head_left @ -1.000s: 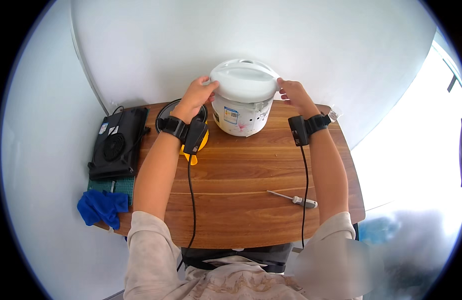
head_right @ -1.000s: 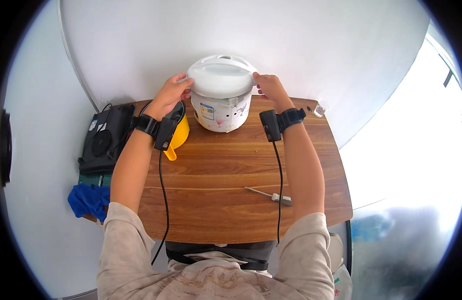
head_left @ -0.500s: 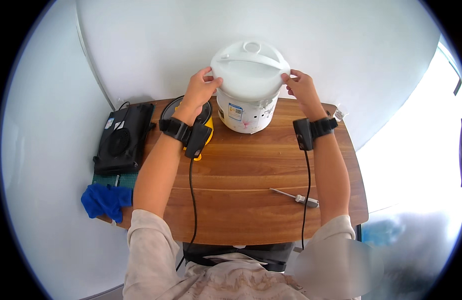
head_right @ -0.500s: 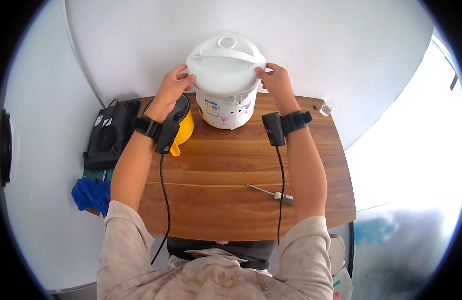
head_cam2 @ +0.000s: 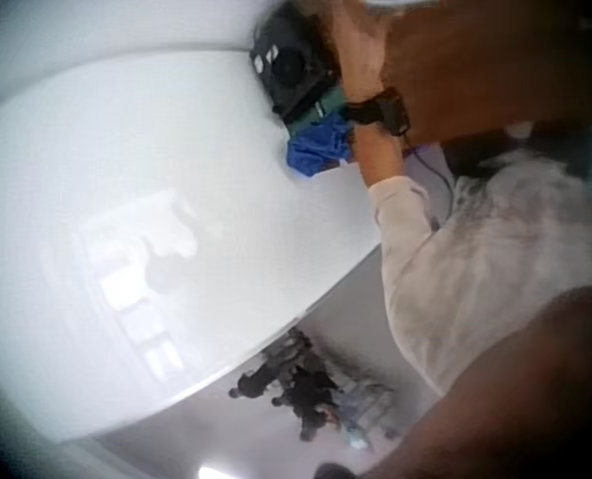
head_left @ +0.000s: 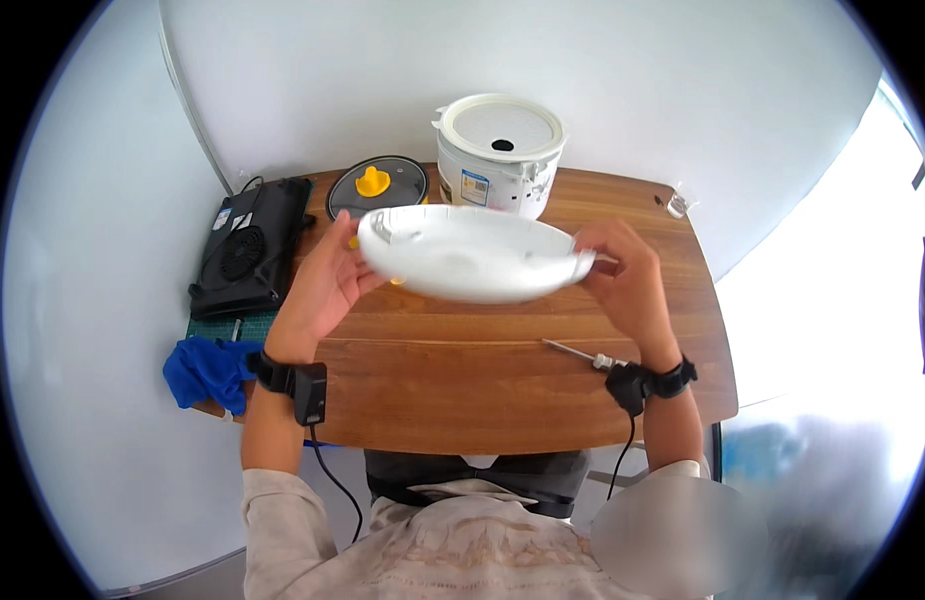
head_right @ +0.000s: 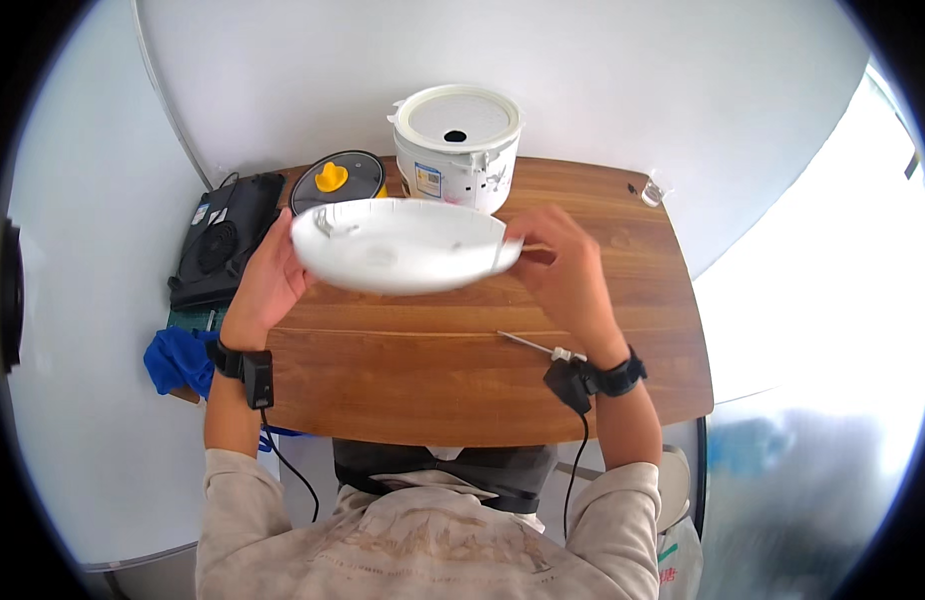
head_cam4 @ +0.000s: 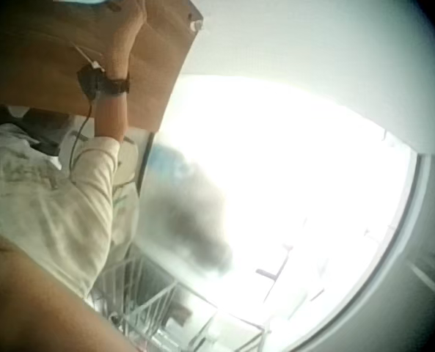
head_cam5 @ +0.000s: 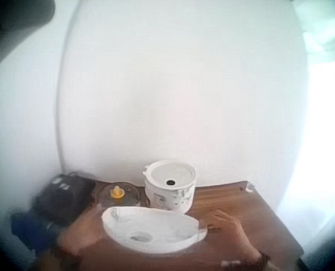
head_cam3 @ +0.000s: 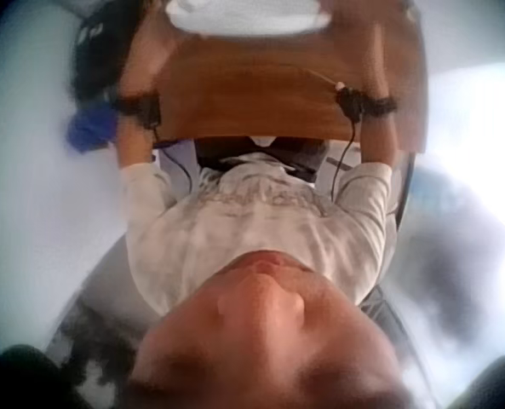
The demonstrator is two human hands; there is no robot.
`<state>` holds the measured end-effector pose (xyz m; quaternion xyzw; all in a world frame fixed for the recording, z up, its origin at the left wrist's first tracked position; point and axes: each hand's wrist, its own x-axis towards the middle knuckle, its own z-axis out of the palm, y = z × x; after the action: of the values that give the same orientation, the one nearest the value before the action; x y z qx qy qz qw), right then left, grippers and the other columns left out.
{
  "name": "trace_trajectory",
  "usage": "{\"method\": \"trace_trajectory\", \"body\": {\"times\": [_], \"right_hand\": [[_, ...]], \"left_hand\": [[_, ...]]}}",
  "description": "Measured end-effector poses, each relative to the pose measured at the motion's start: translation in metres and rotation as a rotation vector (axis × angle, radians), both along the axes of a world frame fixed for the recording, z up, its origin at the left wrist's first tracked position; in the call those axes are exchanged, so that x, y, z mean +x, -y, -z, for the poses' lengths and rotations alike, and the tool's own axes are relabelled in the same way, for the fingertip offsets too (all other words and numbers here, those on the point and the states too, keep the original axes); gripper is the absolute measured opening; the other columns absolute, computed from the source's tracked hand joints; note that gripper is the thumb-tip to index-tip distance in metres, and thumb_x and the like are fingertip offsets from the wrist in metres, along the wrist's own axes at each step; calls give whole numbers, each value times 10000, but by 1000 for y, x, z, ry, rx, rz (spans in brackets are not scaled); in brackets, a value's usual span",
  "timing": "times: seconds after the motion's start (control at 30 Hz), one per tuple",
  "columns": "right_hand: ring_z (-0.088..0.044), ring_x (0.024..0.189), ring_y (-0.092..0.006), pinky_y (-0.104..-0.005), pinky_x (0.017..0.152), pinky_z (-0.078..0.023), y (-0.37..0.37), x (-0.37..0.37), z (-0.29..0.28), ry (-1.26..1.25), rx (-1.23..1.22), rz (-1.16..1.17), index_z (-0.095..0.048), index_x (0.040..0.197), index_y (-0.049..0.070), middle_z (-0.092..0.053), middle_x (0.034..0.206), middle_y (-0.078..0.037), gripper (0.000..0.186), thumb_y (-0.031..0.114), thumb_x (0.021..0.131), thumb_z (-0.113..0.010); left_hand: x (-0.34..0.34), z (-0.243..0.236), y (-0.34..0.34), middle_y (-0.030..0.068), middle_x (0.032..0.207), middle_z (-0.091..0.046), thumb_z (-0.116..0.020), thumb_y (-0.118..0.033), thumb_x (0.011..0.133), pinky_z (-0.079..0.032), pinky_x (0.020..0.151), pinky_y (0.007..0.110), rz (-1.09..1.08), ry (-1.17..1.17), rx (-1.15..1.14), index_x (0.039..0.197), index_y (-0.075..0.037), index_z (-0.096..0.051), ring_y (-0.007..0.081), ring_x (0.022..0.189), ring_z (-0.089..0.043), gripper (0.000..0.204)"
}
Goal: The person disassembles a yellow electric kettle by unscrewing the base, removes the bottom cover, and uses a screwdriver to adjust internal components. They then reassemble the kettle, wipe the interior with a blue cloth, and place the glass lid back on top.
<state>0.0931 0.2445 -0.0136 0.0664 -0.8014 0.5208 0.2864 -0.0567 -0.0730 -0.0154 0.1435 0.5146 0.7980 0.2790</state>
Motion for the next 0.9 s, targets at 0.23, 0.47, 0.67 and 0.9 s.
{"method": "trace_trajectory", "body": {"times": [0.23, 0.47, 0.67, 0.9], "right_hand": [[-724, 863, -263, -360, 690, -580, 28, 50, 58, -98, 454, 142, -660, 905, 40, -594, 1127, -114, 323, -195, 684, -677], [-726, 859, -271, -377, 684, -578, 30, 77, 96, 40, 560, 133, -647, 961, 48, -567, 1152, -120, 345, -159, 686, -680], [-680, 883, -259, -376, 680, -569, 33, 89, 113, 159, 645, 154, -637, 989, 65, -557, 1153, -122, 323, -122, 727, -665], [-646, 1003, -284, -381, 715, -567, 34, 88, 120, 186, 711, 126, -623, 1017, 67, -557, 1157, -124, 298, -86, 764, -657]], "left_hand": [[48, 38, 19, 93, 1176, -642, -593, -39, 916, -597, 835, 316, 18, -48, -381, 1453, -99, -385, 152, 1028, -675, 579], [64, 72, 19, 97, 1192, -640, -577, -25, 925, -594, 825, 314, 59, 1, -367, 1501, -105, -368, 154, 1023, -669, 619], [67, 91, 14, 95, 1212, -643, -563, 2, 917, -589, 829, 301, 78, -34, -381, 1530, -92, -385, 152, 1035, -666, 645], [71, 104, 15, 112, 1195, -643, -566, -5, 916, -578, 835, 299, 79, 4, -416, 1534, -100, -381, 156, 1020, -660, 652]]}}
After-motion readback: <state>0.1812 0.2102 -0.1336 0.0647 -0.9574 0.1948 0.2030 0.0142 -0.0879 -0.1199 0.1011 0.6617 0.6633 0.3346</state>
